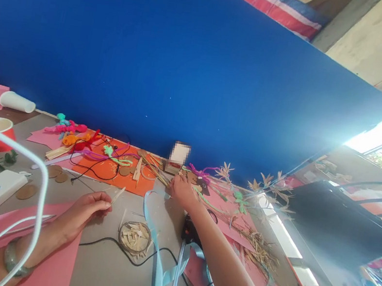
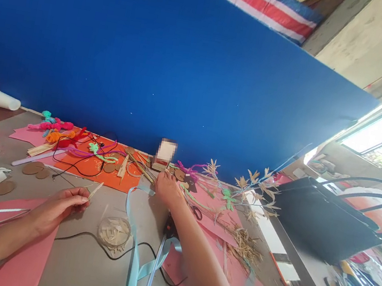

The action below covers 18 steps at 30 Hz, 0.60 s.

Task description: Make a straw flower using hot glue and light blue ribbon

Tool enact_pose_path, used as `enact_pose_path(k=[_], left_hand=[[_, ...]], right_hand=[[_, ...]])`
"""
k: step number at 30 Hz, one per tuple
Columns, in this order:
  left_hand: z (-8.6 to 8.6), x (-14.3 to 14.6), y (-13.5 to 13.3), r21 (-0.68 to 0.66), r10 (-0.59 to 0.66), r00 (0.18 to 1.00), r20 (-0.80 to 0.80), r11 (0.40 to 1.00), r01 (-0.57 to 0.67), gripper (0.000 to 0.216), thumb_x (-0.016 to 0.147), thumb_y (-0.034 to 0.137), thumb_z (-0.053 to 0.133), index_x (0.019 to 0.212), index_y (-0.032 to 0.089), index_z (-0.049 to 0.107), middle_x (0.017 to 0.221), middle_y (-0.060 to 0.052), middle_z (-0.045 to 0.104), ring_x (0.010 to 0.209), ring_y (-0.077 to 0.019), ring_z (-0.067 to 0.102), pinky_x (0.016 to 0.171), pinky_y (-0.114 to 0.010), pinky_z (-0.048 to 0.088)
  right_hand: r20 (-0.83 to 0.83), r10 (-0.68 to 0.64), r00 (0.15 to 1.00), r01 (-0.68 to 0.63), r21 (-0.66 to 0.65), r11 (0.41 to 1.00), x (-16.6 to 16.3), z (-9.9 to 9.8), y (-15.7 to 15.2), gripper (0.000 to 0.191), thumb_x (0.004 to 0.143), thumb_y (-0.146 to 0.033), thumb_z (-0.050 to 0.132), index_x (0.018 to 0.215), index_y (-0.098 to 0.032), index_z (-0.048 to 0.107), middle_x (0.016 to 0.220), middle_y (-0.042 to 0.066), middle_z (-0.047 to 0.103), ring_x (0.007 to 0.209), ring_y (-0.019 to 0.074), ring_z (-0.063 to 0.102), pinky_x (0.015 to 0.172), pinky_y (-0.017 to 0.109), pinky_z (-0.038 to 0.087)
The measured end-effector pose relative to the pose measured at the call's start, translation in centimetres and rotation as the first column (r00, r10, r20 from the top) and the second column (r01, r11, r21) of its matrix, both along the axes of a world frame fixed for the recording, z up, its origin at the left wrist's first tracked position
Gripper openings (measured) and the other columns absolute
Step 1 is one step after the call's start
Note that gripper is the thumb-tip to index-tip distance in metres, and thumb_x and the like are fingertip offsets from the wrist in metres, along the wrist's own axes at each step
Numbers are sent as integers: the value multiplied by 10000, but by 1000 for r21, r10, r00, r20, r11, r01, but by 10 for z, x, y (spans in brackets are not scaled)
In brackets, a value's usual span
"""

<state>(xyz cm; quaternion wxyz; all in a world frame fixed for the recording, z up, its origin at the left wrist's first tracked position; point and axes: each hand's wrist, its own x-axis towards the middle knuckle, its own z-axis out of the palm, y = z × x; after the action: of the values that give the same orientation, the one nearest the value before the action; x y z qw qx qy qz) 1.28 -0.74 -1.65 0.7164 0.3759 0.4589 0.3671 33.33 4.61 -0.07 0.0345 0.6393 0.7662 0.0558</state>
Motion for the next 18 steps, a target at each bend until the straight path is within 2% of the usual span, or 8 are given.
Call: enact_pose_path(k=[7, 14, 18], left_hand=[[-2, -2, -1, 15, -15, 1000, -7, 1000, 15, 146, 661, 280, 686, 726, 175, 609, 675, 14, 629, 634, -111, 538, 623, -210, 375], [13, 2, -4, -4, -1, 999, -48, 1000, 1, 173, 613, 297, 695, 700, 175, 610, 657, 6, 623, 635, -134, 549, 616, -229, 387], [13, 2, -3, -18, -1, 999, -32, 1000, 1, 179, 604, 292, 708, 681, 173, 599, 631, 17, 608, 607, -116, 526, 600, -218, 374]], right_hand=[[-12, -10, 1000, 10, -6, 1000, 3, -3, 2, 146, 931, -158, 376, 964, -124, 514, 1062, 182, 591, 1044, 276, 510, 881, 378, 360], [-17, 16, 1000, -17, -11, 1000, 5, -3, 1, 182, 876, -68, 395, 967, -145, 532, 1068, 160, 590, 1077, 270, 478, 894, 382, 350], [-22, 37, 999, -37, -2, 999, 8, -5, 2, 195, 882, -91, 404, 1012, -148, 538, 1116, 148, 581, 1131, 272, 444, 933, 401, 328]])
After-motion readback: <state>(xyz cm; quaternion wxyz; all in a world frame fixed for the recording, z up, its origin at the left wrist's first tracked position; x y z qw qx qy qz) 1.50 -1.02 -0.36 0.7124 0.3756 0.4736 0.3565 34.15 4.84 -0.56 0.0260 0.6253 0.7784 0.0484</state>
